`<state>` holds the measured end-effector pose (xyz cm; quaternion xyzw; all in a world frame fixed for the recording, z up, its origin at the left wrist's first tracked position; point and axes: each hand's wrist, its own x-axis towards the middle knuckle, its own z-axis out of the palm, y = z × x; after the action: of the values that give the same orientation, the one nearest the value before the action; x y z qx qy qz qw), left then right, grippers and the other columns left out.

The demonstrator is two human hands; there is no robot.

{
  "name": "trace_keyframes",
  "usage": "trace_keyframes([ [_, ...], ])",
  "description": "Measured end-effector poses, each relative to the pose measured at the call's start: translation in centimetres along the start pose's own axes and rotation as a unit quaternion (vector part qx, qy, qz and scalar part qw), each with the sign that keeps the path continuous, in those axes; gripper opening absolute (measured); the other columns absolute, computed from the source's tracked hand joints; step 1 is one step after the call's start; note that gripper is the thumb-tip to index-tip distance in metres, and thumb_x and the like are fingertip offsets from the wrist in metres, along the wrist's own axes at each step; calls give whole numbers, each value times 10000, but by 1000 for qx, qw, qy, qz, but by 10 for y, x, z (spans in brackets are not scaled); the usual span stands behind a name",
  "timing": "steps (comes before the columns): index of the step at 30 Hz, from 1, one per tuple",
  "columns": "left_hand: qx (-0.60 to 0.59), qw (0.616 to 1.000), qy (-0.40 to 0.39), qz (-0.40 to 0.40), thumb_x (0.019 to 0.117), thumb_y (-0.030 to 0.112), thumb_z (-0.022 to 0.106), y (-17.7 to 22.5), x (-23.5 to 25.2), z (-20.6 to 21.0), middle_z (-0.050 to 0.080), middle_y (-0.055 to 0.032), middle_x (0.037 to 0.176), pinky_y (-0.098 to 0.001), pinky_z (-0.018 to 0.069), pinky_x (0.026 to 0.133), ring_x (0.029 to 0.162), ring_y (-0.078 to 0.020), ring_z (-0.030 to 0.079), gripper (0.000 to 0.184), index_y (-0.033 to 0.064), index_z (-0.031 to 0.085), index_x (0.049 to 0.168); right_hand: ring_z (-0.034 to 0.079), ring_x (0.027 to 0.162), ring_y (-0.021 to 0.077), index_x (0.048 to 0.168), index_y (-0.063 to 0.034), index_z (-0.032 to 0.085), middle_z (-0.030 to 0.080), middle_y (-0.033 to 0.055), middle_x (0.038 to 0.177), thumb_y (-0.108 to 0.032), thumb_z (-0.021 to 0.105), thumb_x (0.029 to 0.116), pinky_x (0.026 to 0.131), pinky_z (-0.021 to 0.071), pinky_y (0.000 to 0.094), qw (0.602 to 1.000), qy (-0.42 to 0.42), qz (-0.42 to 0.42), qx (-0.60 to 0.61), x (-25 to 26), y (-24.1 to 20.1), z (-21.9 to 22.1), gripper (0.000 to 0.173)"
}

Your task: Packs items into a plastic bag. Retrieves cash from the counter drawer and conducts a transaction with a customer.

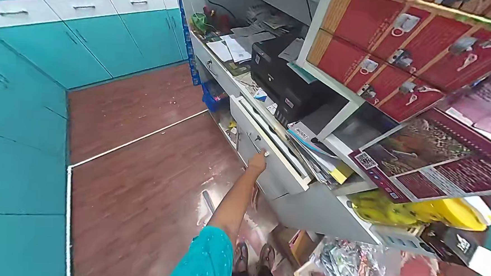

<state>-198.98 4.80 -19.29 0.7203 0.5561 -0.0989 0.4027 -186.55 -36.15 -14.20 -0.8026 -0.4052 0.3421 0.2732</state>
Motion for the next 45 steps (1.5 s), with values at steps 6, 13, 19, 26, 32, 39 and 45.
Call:
trace_keyframes([
  [6,-59,998,22,-3,1002,193,603,-85,-60,10,594,-297,1348,-634,471,1031,1230,-476,602,687,84,272,1594,704,932,157,1150,47,697,728,159,1094,-1,680,912,836,581,332,991,27,-59,113,73,-64,-8,243],
  [13,-366,922,116,-50,1107,281,430,-165,-180,41,671,-273,1114,-499,558,878,939,-345,700,494,0,407,1512,615,684,75,1197,19,626,673,45,814,-117,709,920,676,537,271,981,-40,-148,122,177,-114,12,320],
  [19,-446,846,242,-166,1105,298,420,-158,-280,77,677,-222,1173,-451,551,934,1037,-269,688,452,-56,571,1343,705,1025,299,1187,46,674,717,208,1152,-94,598,1007,922,548,478,954,-184,-237,-10,268,-144,60,240],
  [26,-351,747,455,-333,1074,266,491,-135,-285,125,603,-348,1239,-567,462,1039,1176,-440,603,479,-145,544,1314,598,1210,451,1342,-12,628,653,263,1254,-128,607,997,1030,442,633,862,-388,-187,-267,287,-174,100,365],
  [32,-296,776,419,-366,1103,257,386,-149,-306,116,559,-373,1335,-583,404,1107,1267,-475,562,514,-155,480,1396,494,1301,506,1283,44,638,557,336,1335,-272,697,966,1021,420,650,893,-285,-97,-335,325,-177,121,452],
  [39,-148,778,543,-280,982,228,537,-142,-297,96,504,-375,1403,-631,391,1070,1295,-546,488,509,-140,528,1333,674,975,379,1152,68,605,674,241,1031,-81,567,988,864,524,539,909,-291,-107,-280,317,-195,98,225],
  [45,-131,834,504,-182,961,290,548,-146,-258,56,505,-337,1432,-662,349,1092,1336,-532,464,518,-84,586,1316,671,1058,387,1242,54,617,685,242,1120,-84,552,1017,939,513,564,916,-292,-94,-260,311,-178,89,271],
])
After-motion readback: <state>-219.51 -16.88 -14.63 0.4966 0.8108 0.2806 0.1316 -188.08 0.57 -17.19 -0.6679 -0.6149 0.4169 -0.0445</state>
